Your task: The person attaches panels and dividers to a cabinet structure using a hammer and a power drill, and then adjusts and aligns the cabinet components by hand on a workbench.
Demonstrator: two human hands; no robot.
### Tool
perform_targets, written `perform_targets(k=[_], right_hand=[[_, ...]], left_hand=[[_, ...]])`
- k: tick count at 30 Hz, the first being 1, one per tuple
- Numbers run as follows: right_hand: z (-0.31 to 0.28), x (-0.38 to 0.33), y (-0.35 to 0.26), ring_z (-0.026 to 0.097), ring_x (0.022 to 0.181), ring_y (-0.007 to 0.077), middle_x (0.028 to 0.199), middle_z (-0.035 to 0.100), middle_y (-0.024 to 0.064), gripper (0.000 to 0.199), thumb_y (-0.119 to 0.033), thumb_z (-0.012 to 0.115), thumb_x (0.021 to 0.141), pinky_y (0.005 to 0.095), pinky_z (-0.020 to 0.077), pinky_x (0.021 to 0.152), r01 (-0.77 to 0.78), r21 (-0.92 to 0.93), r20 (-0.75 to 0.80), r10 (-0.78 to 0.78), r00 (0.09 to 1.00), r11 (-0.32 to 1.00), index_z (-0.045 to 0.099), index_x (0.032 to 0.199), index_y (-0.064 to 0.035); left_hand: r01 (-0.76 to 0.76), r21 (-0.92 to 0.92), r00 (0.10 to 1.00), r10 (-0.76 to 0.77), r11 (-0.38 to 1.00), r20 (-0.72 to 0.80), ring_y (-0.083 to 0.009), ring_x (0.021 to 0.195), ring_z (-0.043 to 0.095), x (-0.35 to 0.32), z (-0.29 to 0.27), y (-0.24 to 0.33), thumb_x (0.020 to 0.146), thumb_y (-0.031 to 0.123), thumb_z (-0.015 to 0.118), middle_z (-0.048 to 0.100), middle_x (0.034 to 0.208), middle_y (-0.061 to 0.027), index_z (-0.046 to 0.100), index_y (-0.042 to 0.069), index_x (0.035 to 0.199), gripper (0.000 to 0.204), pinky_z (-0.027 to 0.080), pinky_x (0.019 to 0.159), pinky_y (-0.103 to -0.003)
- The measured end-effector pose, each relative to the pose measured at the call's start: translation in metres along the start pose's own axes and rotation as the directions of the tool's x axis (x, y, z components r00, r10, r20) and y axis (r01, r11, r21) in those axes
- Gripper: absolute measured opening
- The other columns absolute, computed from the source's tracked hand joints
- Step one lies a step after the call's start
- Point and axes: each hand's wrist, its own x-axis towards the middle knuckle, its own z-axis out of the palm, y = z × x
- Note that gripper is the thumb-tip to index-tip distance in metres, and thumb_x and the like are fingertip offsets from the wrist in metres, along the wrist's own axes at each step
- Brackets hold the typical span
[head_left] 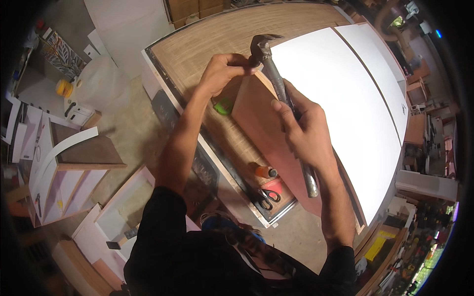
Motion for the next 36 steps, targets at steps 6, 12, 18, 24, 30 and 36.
perform_targets(k=[6, 12, 18, 24, 30, 36], right_hand=[[-0.004, 0.0, -0.002, 0.045, 0.044, 0.0069, 0.062, 0.05, -0.0014, 0.053, -0.025, 0.061, 0.105, 0.0279, 0.0374, 0.04, 0.01, -0.023, 0.019, -0.01, 1.0, 1.0, 0.051, 0.151, -0.0025], [-0.005, 0.0, -0.006, 0.045, 0.044, 0.0068, 0.062, 0.05, -0.0011, 0.052, -0.025, 0.061, 0.105, 0.0277, 0.0375, 0.04, 0.014, -0.018, 0.027, -0.014, 1.0, 1.0, 0.051, 0.151, -0.0029], [-0.002, -0.001, -0.008, 0.045, 0.043, 0.0068, 0.061, 0.05, -0.001, 0.051, -0.023, 0.06, 0.105, 0.0276, 0.0369, 0.04, 0.007, -0.018, 0.022, -0.007, 1.0, 1.0, 0.052, 0.151, -0.0026], [-0.007, -0.002, -0.015, 0.048, 0.05, 0.0117, 0.06, 0.05, 0.0088, 0.05, -0.02, 0.062, 0.102, 0.0317, 0.0421, 0.05, -0.044, -0.015, 0.027, 0.044, 0.999, 0.999, 0.055, 0.144, 0.0056], [-0.009, -0.006, -0.02, 0.049, 0.053, 0.0124, 0.057, 0.05, 0.0103, 0.049, -0.019, 0.063, 0.101, 0.0328, 0.0444, 0.055, -0.042, -0.004, -0.013, 0.042, 0.999, 0.999, 0.056, 0.142, 0.0077], [-0.005, -0.003, -0.02, 0.044, 0.044, 0.0053, 0.064, 0.051, -0.0006, 0.053, -0.025, 0.062, 0.105, 0.0255, 0.0363, 0.04, -0.08, 0.022, 0.041, 0.079, 0.996, 0.997, 0.051, 0.151, -0.0028]], left_hand=[[0.008, -0.023, 1.0, -0.008, 1.0, 0.017, -0.0131, 0.09, 0.066, 0.002, -0.002, 0.0, 0.083, 0.007, 0.083, 0.073, 0.093, -0.005, 0.077, -0.001, 0.102, 0.022, 0.051, 0.086, -0.028], [0.011, -0.019, 1.0, -0.011, 1.0, -0.004, -0.0132, 0.089, 0.067, 0.001, 0.0, 0.001, 0.083, 0.005, 0.082, 0.073, 0.091, -0.005, 0.076, -0.002, 0.101, 0.021, 0.052, 0.088, -0.029], [0.037, -0.011, 0.999, -0.037, 0.999, -0.011, -0.0149, 0.092, 0.068, 0.0, -0.001, 0.001, 0.084, 0.004, 0.081, 0.074, 0.096, -0.0072, 0.075, -0.004, 0.104, 0.023, 0.054, 0.087, -0.029], [-0.002, -0.078, 1.0, 0.002, 0.997, -0.007, -0.0169, 0.095, 0.068, -0.002, 0.001, 0.0, 0.083, 0.001, 0.081, 0.072, 0.103, -0.0104, 0.073, -0.005, 0.111, 0.03, 0.055, 0.089, -0.029], [0.004, -0.047, 0.999, -0.005, 0.999, -0.037, -0.0168, 0.099, 0.068, -0.003, 0.001, 0.001, 0.083, 0.0, 0.081, 0.072, 0.106, -0.0101, 0.071, -0.004, 0.114, 0.033, 0.056, 0.089, -0.03], [-0.012, -0.109, 0.999, 0.017, 0.994, 0.042, -0.0147, 0.101, 0.067, 0.001, -0.002, 0.001, 0.084, -0.003, 0.079, 0.071, 0.109, -0.0074, 0.071, -0.003, 0.114, 0.031, 0.054, 0.092, -0.028]])
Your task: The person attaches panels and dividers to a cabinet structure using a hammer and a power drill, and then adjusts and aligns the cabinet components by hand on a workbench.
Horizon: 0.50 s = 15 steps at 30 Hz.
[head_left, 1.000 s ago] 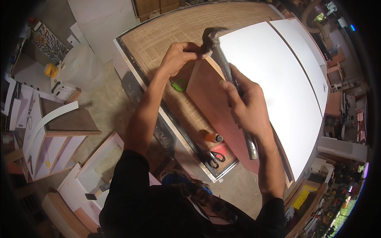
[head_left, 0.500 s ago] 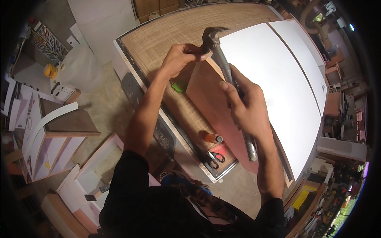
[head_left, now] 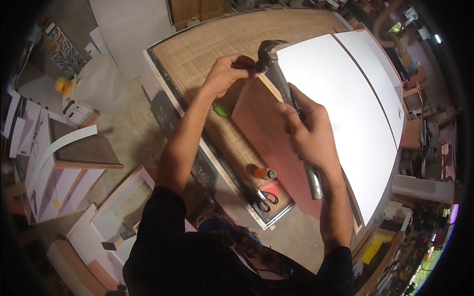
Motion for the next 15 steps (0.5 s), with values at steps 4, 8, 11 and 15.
perform_targets(k=[4, 8, 11, 15], right_hand=[[-0.003, -0.006, -0.003, 0.05, 0.05, 0.0096, 0.057, 0.05, 0.0034, 0.05, -0.022, 0.062, 0.103, 0.0309, 0.0425, 0.05, -0.023, 0.023, -0.036, 0.024, 0.999, 0.999, 0.055, 0.146, 0.003], [-0.001, -0.003, -0.003, 0.05, 0.05, 0.01, 0.056, 0.05, 0.0043, 0.049, -0.021, 0.062, 0.102, 0.0313, 0.0435, 0.052, -0.039, 0.004, -0.014, 0.039, 0.999, 0.999, 0.056, 0.145, 0.0033], [0.001, 0.001, -0.003, 0.05, 0.05, 0.0097, 0.056, 0.05, 0.0038, 0.049, -0.02, 0.061, 0.102, 0.0308, 0.0432, 0.052, -0.013, -0.039, -0.012, 0.012, 1.0, 0.999, 0.056, 0.145, 0.0032], [-0.002, -0.003, -0.002, 0.05, 0.05, 0.0103, 0.057, 0.051, 0.0039, 0.049, -0.02, 0.062, 0.102, 0.0314, 0.0435, 0.053, 0.001, 0.027, -0.062, 0.001, 0.998, 1.0, 0.056, 0.145, 0.0033]], left_hand=[[-0.019, 0.029, 1.0, 0.019, 0.999, -0.014, -0.0151, 0.105, 0.067, -0.004, -0.004, -0.007, 0.087, -0.005, 0.075, 0.071, 0.116, -0.0086, 0.066, -0.003, 0.125, 0.039, 0.053, 0.096, -0.028], [0.0, -0.152, 0.999, -0.005, 0.988, -0.031, -0.0158, 0.11, 0.066, -0.018, -0.014, -0.029, 0.093, 0.0, 0.072, 0.069, 0.123, -0.01, 0.056, -0.003, 0.138, 0.047, 0.053, 0.095, -0.028], [0.098, -0.21, 0.985, -0.125, 0.973, -0.117, -0.0165, 0.112, 0.065, -0.045, -0.024, -0.063, 0.098, 0.007, 0.069, 0.067, 0.127, -0.0111, 0.053, -0.004, 0.141, 0.047, 0.052, 0.093, -0.028], [0.228, -0.161, 0.914, -0.268, 0.96, -0.306, -0.0179, 0.113, 0.065, -0.109, -0.035, -0.123, 0.102, 0.015, 0.067, 0.066, 0.13, -0.0117, 0.055, -0.006, 0.141, 0.046, 0.052, 0.091, -0.029]])
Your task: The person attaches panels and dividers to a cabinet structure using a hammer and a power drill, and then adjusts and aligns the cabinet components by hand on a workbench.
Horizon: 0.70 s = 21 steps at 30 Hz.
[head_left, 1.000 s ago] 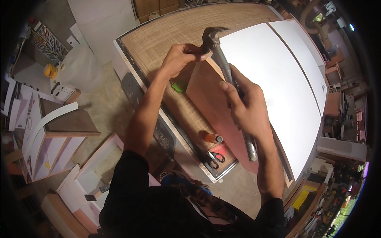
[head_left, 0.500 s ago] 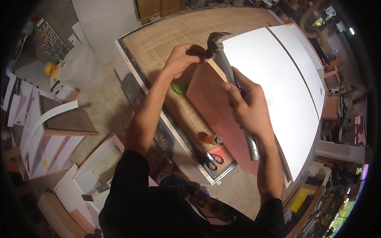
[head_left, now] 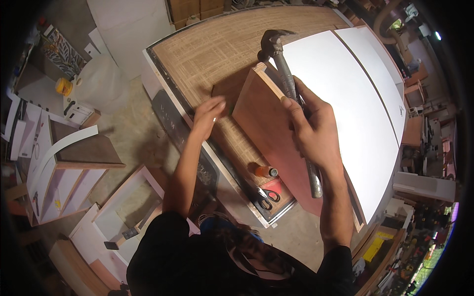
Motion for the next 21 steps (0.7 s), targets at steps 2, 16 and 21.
perform_targets(k=[2, 16, 21], right_hand=[[-0.001, -0.001, 0.001, 0.051, 0.051, 0.0105, 0.057, 0.052, 0.0043, 0.049, -0.02, 0.062, 0.102, 0.0315, 0.0438, 0.053, 0.001, 0.003, 0.008, -0.001, 1.0, 1.0, 0.056, 0.145, 0.0034], [0.049, 0.002, 0.02, 0.057, 0.061, 0.0097, 0.068, 0.06, 0.0062, 0.053, -0.012, 0.065, 0.095, 0.0287, 0.048, 0.059, 0.195, 0.173, -0.087, -0.183, 0.979, 0.965, 0.056, 0.145, 0.0026], [0.158, 0.005, 0.088, 0.066, 0.069, 0.0175, 0.075, 0.067, 0.0204, 0.063, -0.008, 0.063, 0.085, 0.0315, 0.0543, 0.069, 0.063, 0.148, 0.074, -0.075, 0.994, 0.987, 0.054, 0.147, 0.0002]], left_hand=[[0.071, -0.146, 0.997, -0.075, 0.987, -0.026, -0.0181, 0.113, 0.065, -0.03, -0.019, -0.037, 0.103, 0.016, 0.066, 0.066, 0.131, -0.0113, 0.055, -0.005, 0.142, 0.046, 0.054, 0.089, -0.031], [0.466, -0.259, 0.816, -0.524, 0.846, -0.243, -0.0128, 0.08, 0.068, -0.236, -0.116, -0.222, 0.098, 0.019, 0.072, 0.074, 0.097, -0.0101, 0.071, 0.002, 0.108, 0.019, 0.055, 0.071, -0.026], [0.444, 0.055, 0.853, -0.403, 0.894, -0.332, -0.0158, 0.081, 0.069, -0.288, -0.143, -0.305, 0.1, 0.016, 0.066, 0.073, 0.1, -0.0082, 0.07, 0.002, 0.118, 0.023, 0.054, 0.073, -0.03]])
